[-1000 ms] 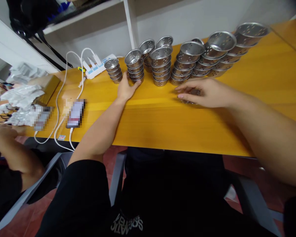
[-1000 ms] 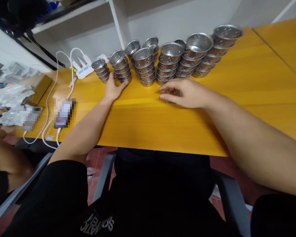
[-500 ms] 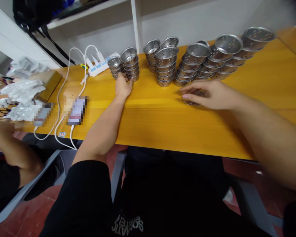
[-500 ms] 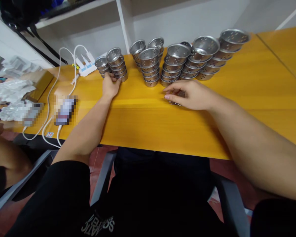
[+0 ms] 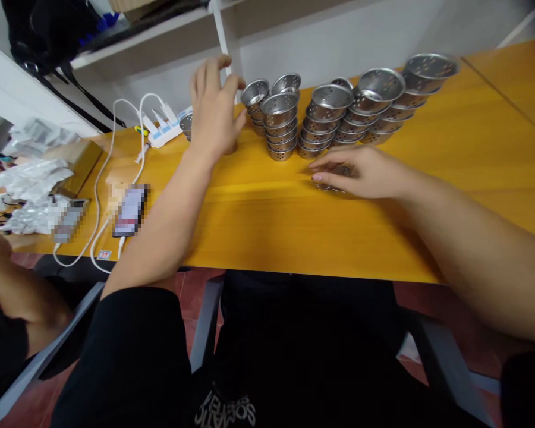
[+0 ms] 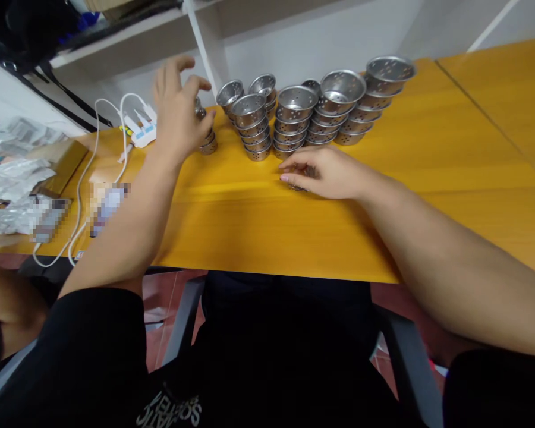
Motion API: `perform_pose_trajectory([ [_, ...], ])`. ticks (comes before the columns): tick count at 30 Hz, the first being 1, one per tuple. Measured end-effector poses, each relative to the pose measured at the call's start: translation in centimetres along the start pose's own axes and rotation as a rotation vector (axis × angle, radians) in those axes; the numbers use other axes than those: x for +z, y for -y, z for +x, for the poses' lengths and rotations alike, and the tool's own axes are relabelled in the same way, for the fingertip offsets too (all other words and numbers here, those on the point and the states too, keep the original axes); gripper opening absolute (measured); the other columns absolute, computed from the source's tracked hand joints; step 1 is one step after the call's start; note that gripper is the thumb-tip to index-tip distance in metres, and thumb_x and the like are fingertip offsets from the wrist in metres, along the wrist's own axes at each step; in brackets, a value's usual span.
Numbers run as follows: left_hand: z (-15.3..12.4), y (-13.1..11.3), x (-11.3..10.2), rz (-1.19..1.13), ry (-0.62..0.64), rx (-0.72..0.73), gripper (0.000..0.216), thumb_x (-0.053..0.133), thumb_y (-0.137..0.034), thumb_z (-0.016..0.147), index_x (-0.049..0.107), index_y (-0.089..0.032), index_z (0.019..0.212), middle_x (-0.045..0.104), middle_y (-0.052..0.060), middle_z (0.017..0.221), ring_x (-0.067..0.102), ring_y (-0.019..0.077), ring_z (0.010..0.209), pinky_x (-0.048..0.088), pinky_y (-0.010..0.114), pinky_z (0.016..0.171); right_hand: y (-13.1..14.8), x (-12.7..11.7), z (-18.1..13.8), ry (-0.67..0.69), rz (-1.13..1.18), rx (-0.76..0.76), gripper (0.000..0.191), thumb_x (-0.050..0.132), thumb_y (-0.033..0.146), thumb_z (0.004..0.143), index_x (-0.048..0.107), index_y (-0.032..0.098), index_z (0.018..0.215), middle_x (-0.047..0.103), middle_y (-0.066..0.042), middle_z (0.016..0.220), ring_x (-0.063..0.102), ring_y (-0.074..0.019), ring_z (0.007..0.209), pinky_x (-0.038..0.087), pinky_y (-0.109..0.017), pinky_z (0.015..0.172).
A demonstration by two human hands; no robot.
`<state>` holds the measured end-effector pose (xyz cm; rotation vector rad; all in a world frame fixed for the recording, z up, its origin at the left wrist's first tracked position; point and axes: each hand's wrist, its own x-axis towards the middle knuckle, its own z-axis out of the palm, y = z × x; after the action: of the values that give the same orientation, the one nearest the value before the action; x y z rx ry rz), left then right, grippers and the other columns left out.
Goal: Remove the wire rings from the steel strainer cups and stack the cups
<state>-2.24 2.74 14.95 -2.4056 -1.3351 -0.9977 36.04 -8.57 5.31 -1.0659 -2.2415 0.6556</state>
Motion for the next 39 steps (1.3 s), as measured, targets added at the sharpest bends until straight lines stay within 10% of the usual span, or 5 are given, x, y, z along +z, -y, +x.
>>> perform_pose_trajectory([
  [6, 7.7, 2.2, 4.5, -0.064, 0.323, 0.004, 0.044, 0.117, -0.048, 0.066, 0.095, -0.051, 0.104, 0.084, -0.005, 0.172, 0.026, 0.0513, 0.200, -0.015, 0.069, 0.177, 0.3, -0.7, -0.1, 0.010, -0.025, 0.004, 0.062, 0.071, 0.088, 0.120, 0.096, 0.040, 0.149, 0.097, -0.011, 0.134, 0.091, -0.0431, 0.121, 0.073, -0.067, 0.118],
  [12, 9.3, 2.8, 8.8, -0.084, 0.449, -0.096, 0.042, 0.116, -0.059, 0.077, 0.097, -0.043, 0.111, 0.070, 0.001, 0.190, 0.018, 0.0548, 0.201, -0.032, 0.072, 0.172, 0.8, -1.2, 0.1, 0.044, -0.035, 0.000, 0.061, 0.068, 0.086, 0.121, 0.096, 0.043, 0.154, 0.096, -0.011, 0.145, 0.088, -0.0463, 0.135, 0.070, -0.069, 0.127],
  [19, 7.5, -4.2, 3.4, 0.379, 0.663, -0.094, 0.051, 0.092, 0.006, 0.102, 0.092, -0.009, 0.151, 0.068, 0.024, 0.191, 0.047, 0.0577, 0.193, -0.018, 0.094, 0.167, 0.9, -1.4, 0.1, 0.051, -0.044, -0.011, 0.063, 0.067, 0.086, 0.121, 0.096, 0.040, 0.153, 0.095, -0.013, 0.145, 0.089, -0.0459, 0.131, 0.069, -0.067, 0.125],
  [34, 3.6, 2.5, 3.6, -0.362, 0.514, -0.319, 0.021, 0.109, -0.025, 0.095, 0.089, -0.030, 0.099, 0.086, 0.013, 0.126, 0.045, 0.0648, 0.192, 0.021, 0.115, 0.157, 0.4, -1.2, 0.1, 0.056, -0.072, -0.026, 0.060, 0.066, 0.086, 0.123, 0.096, 0.042, 0.151, 0.096, -0.011, 0.143, 0.091, -0.0458, 0.126, 0.071, -0.072, 0.123],
  [39, -0.4, 1.4, 0.1, -0.266, 0.630, -0.064, 0.042, 0.104, -0.056, 0.104, 0.082, -0.024, 0.088, 0.082, 0.008, 0.125, 0.065, 0.0568, 0.181, 0.031, 0.103, 0.160, 0.5, -1.1, 0.2, 0.044, -0.082, -0.034, 0.062, 0.066, 0.085, 0.122, 0.096, 0.039, 0.150, 0.096, -0.013, 0.140, 0.090, -0.0469, 0.125, 0.071, -0.071, 0.122],
])
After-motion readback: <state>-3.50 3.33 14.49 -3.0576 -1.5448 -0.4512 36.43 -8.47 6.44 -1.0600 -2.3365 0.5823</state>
